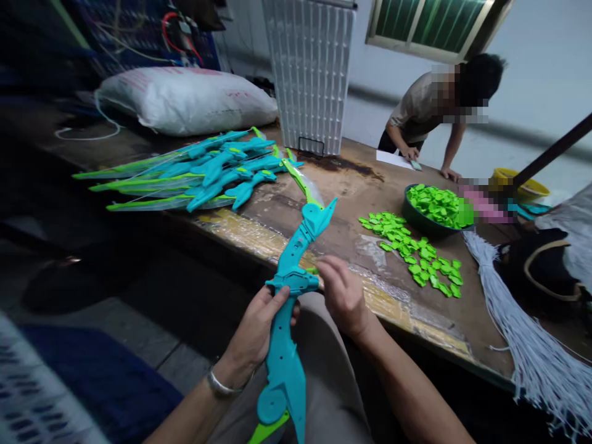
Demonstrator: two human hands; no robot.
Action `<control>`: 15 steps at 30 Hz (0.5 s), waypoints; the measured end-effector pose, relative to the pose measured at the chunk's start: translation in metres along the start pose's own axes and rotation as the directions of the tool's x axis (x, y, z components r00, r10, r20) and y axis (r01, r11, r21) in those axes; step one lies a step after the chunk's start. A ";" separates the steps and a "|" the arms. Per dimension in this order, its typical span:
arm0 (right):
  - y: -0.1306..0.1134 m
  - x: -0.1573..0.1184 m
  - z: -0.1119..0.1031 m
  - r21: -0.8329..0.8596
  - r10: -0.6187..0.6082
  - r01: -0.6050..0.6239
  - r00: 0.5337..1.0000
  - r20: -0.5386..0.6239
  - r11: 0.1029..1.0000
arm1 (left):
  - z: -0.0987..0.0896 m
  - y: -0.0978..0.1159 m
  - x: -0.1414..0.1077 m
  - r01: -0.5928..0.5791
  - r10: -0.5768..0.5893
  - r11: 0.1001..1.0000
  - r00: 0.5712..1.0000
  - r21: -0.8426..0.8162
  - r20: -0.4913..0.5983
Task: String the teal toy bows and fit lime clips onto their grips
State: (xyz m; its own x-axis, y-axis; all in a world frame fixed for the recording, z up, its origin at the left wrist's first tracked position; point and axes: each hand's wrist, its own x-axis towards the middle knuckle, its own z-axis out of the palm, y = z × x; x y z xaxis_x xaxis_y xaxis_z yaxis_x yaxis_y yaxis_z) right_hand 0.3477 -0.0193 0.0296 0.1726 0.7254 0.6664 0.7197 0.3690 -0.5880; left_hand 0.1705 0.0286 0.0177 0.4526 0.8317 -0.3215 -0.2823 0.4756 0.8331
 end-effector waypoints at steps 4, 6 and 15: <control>-0.011 0.003 0.016 -0.133 -0.511 0.546 0.830 0.226 0.827 | -0.010 0.005 -0.008 0.066 -0.064 0.993 0.998 -0.100 0.024; -0.013 0.005 0.019 -0.163 -0.578 0.641 0.755 0.309 0.750 | -0.016 0.005 -0.009 0.081 -0.082 0.992 0.997 -0.098 -0.004; -0.042 0.012 0.023 -0.037 -0.296 0.313 0.926 0.235 0.949 | -0.021 -0.005 -0.012 -0.008 0.009 0.999 1.000 -0.054 0.021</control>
State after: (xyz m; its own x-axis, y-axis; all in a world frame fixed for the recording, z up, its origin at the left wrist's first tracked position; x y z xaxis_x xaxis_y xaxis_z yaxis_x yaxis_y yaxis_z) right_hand 0.3039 -0.0129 0.0520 -0.2116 0.6990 0.6831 0.7622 0.5555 -0.3323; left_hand 0.1484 0.0222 0.0080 0.4681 0.8295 -0.3046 -0.3308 0.4841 0.8101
